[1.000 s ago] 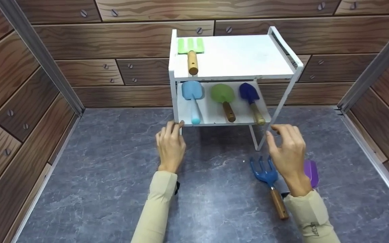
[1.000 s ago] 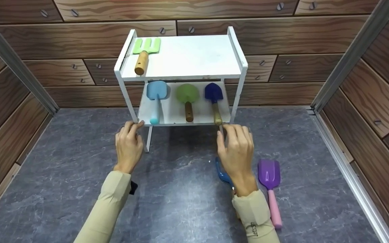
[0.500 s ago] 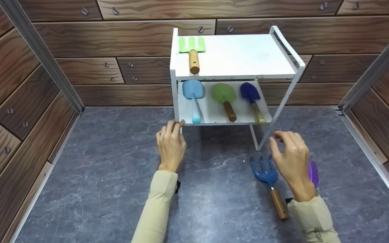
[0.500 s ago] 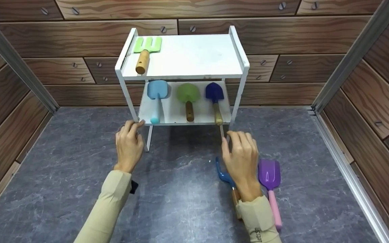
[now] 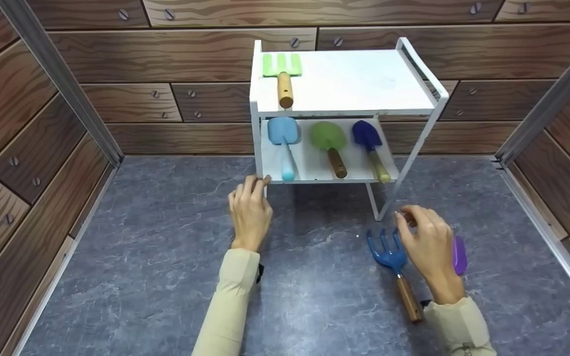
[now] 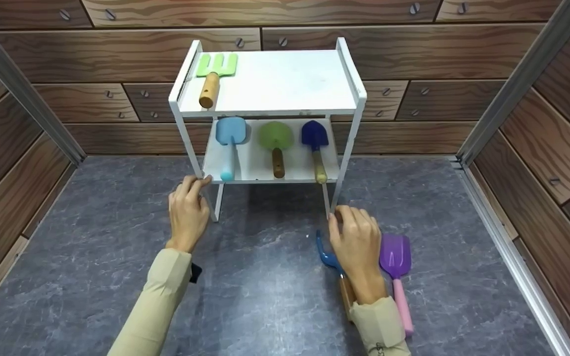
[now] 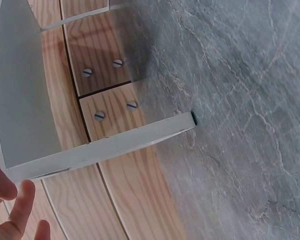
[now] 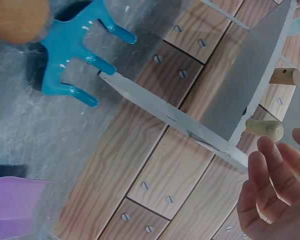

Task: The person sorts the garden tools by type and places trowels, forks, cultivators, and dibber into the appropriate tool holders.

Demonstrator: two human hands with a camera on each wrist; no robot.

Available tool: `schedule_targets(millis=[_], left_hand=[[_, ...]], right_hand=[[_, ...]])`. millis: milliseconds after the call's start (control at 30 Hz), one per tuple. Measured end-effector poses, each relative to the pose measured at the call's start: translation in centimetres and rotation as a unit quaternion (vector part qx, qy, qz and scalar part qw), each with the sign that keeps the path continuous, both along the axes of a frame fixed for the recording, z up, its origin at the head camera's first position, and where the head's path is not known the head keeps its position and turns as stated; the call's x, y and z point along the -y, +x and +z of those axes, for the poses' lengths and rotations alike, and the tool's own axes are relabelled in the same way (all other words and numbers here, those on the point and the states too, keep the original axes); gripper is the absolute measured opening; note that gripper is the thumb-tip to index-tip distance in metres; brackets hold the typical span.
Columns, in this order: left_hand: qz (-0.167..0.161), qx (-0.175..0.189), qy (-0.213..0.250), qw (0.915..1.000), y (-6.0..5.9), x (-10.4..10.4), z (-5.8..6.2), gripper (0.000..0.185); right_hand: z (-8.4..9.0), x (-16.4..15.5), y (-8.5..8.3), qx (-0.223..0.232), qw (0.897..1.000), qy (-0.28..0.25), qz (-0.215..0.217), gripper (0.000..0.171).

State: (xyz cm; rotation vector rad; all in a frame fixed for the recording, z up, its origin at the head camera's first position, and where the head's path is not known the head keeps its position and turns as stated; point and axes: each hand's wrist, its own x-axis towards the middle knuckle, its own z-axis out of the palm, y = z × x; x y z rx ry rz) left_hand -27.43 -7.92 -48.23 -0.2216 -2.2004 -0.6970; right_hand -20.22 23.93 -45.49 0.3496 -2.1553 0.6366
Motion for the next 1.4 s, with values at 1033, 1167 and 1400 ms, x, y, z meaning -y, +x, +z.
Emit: schedule_targets(millis=[1033, 1167, 1400], left_hand=[[0.004, -0.008, 0.000, 1.0000, 0.0, -0.1, 0.0, 0.030], [0.007, -0.010, 0.000, 0.9999, 0.0, -0.1, 0.0, 0.030], [0.004, 0.003, -0.001, 1.0000, 0.0, 0.0, 0.0, 0.031]], right_hand=[[-2.9, -1.2, 2.9, 0.144, 0.988, 0.031, -0.047, 0.010], [-3.2, -1.2, 3.1, 0.162, 0.985, 0.029, -0.049, 0.010], [-3.5, -1.4, 3.6, 0.205, 0.977, 0.029, -0.054, 0.010]])
